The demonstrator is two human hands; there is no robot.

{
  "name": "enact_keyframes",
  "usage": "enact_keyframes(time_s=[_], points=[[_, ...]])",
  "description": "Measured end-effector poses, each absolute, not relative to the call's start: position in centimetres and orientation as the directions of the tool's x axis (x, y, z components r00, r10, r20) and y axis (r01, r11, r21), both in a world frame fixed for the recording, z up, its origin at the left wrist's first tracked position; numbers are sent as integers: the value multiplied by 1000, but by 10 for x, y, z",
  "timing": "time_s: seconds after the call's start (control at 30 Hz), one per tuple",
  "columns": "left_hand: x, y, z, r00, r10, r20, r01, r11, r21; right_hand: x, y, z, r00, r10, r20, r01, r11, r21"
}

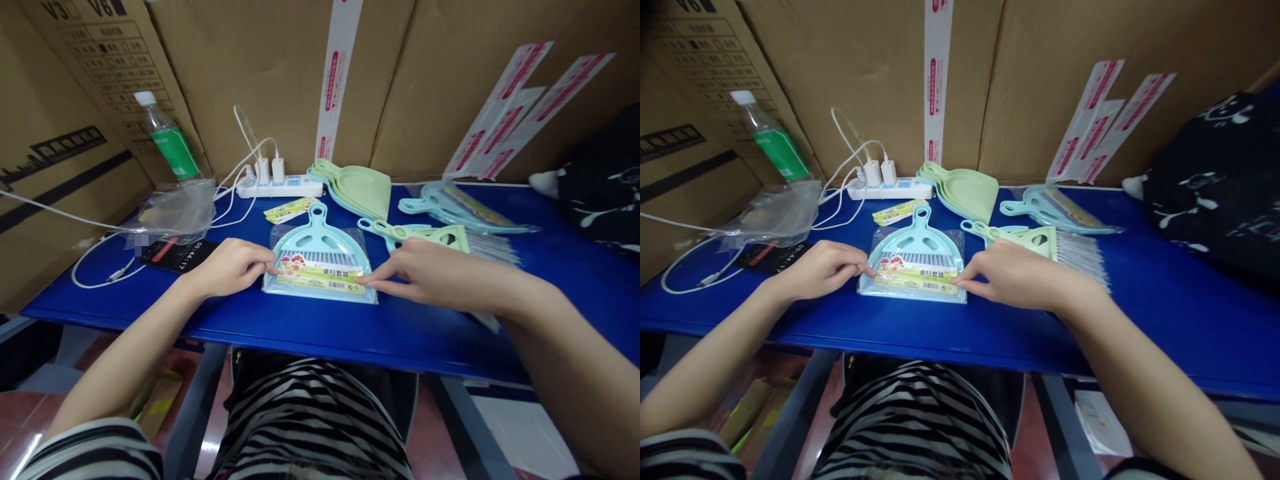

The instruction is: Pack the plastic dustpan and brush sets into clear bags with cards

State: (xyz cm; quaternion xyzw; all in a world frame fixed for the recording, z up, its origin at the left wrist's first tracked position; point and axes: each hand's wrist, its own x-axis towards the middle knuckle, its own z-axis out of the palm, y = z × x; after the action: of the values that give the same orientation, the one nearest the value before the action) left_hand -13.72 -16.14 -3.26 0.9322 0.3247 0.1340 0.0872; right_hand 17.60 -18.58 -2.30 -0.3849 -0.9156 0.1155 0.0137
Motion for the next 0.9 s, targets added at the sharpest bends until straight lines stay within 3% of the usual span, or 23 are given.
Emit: enact_keyframes(time_s=[0.13, 0.3, 0.43, 0.67, 0.8, 0.9], points=[[-138, -161, -32, 751, 635, 182, 591, -769, 244, 177, -186, -23, -691, 722, -33, 711, 672, -206], [-139, -161, -33, 768, 613, 188, 573, -788, 226, 173, -187, -20, -665, 740, -107, 738, 627, -250], [-140, -162, -36, 819, 536, 206, 524, -844, 113, 170, -187, -21, -680, 729, -70, 726, 658, -198], [-139, -164, -39, 856, 456, 243, 480, -876, -46, 159, -185, -30, -811, 554, 190, 572, 818, 56], [-133, -167, -43, 875, 400, 274, 411, -912, 17, 146, -187, -39, -862, 419, 287, 472, 869, 147], [-128, -168, -47, 904, 355, 239, 344, -935, 91, 139, -187, -48, -873, 400, 278, 450, 882, 143]])
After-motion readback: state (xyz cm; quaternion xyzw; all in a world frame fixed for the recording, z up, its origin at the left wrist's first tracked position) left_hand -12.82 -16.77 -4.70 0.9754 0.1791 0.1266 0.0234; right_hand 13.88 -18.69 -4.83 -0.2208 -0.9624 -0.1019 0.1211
